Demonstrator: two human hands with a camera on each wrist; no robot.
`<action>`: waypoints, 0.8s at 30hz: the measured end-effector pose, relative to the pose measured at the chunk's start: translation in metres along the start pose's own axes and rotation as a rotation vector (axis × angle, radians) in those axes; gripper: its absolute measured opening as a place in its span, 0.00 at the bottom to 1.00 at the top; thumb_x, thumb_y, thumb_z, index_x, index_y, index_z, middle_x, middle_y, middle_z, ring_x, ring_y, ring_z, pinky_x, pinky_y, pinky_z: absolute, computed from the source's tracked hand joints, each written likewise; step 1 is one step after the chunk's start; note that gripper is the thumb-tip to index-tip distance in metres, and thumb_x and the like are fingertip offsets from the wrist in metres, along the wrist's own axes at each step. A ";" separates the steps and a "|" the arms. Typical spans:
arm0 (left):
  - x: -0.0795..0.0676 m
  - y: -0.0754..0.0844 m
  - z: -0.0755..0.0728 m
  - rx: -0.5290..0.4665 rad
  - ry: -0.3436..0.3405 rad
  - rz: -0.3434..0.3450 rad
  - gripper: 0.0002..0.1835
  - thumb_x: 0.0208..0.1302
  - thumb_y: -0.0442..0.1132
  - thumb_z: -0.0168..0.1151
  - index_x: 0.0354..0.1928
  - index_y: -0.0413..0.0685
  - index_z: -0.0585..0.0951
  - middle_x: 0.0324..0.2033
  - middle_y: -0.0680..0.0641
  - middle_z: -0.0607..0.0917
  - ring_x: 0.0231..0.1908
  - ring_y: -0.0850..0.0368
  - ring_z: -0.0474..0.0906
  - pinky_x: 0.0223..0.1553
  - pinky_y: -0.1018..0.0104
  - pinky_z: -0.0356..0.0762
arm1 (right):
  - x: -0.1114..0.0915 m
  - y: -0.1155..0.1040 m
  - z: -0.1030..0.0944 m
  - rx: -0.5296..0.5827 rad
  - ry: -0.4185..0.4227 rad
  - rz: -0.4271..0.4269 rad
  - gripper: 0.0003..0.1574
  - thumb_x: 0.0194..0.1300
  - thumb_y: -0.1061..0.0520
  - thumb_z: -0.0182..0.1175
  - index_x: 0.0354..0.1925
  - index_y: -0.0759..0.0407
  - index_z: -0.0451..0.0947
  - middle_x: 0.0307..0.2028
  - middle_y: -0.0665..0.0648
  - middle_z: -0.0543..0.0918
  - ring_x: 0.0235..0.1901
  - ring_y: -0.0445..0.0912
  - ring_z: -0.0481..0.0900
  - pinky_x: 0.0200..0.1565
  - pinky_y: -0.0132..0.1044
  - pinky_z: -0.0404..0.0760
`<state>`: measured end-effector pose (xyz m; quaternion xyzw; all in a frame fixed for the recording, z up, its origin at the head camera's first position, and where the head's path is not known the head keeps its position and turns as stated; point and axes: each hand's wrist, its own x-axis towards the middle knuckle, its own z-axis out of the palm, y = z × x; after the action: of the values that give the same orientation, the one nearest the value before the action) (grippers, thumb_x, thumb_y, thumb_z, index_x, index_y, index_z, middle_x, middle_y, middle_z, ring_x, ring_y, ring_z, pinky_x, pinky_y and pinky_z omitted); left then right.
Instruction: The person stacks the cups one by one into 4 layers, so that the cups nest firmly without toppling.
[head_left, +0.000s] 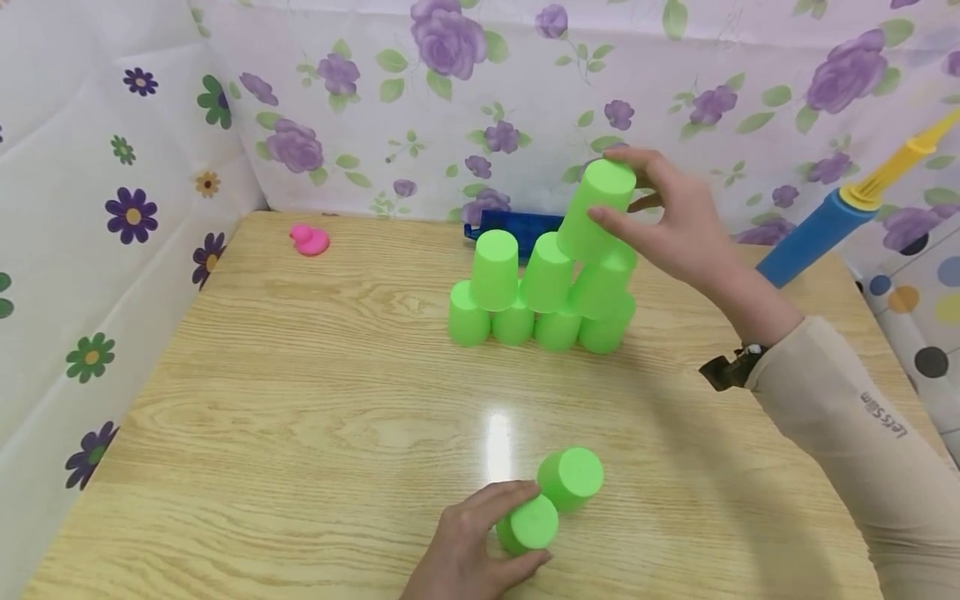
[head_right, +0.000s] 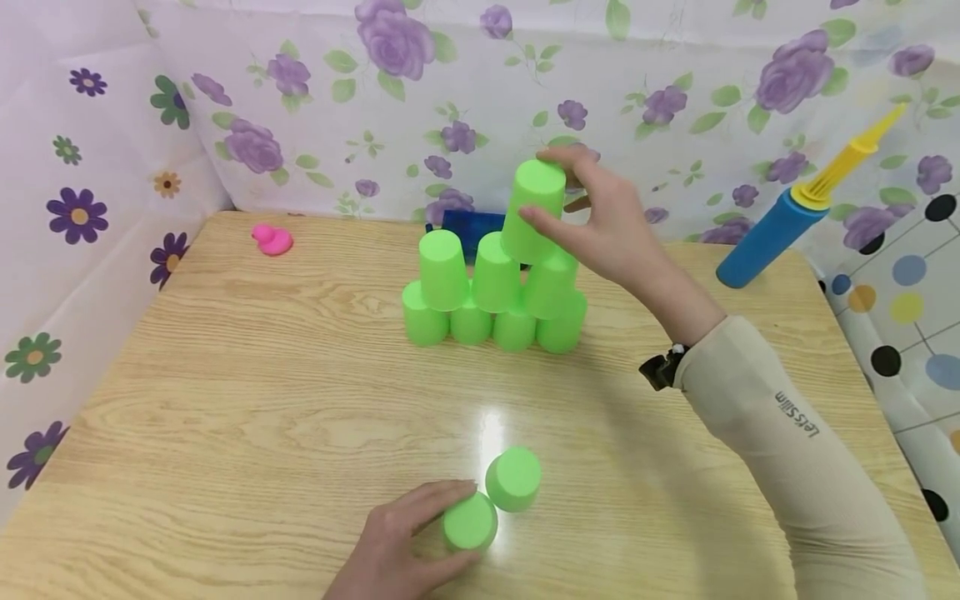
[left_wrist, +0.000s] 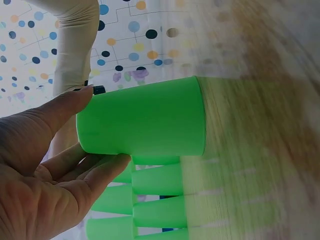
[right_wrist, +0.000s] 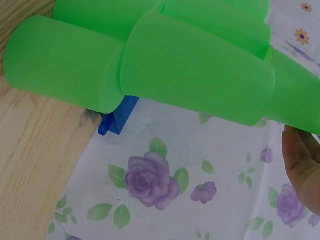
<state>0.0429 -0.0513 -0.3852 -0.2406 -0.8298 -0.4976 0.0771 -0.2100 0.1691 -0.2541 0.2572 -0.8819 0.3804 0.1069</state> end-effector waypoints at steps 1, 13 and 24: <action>0.000 0.000 0.000 -0.006 -0.004 -0.008 0.28 0.41 0.35 0.76 0.49 0.39 0.79 0.46 0.46 0.83 0.46 0.55 0.81 0.48 0.67 0.79 | 0.000 0.000 0.001 0.002 0.001 -0.007 0.35 0.60 0.51 0.64 0.64 0.45 0.65 0.55 0.48 0.77 0.45 0.35 0.74 0.45 0.28 0.75; 0.000 0.001 -0.001 -0.014 -0.045 -0.059 0.27 0.46 0.37 0.74 0.51 0.40 0.78 0.46 0.46 0.83 0.46 0.56 0.80 0.47 0.67 0.79 | -0.002 -0.003 0.004 0.014 -0.011 0.045 0.35 0.61 0.48 0.63 0.65 0.42 0.64 0.55 0.49 0.75 0.48 0.42 0.74 0.46 0.28 0.74; 0.001 -0.001 -0.005 -0.013 -0.082 -0.060 0.26 0.47 0.37 0.74 0.50 0.41 0.78 0.46 0.48 0.83 0.46 0.57 0.80 0.48 0.68 0.78 | -0.003 -0.005 0.005 0.000 0.010 0.039 0.35 0.61 0.48 0.62 0.65 0.43 0.63 0.52 0.50 0.77 0.49 0.41 0.74 0.45 0.29 0.74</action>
<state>0.0411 -0.0559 -0.3827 -0.2365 -0.8358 -0.4947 0.0265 -0.2049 0.1634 -0.2554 0.2381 -0.8862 0.3837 0.1038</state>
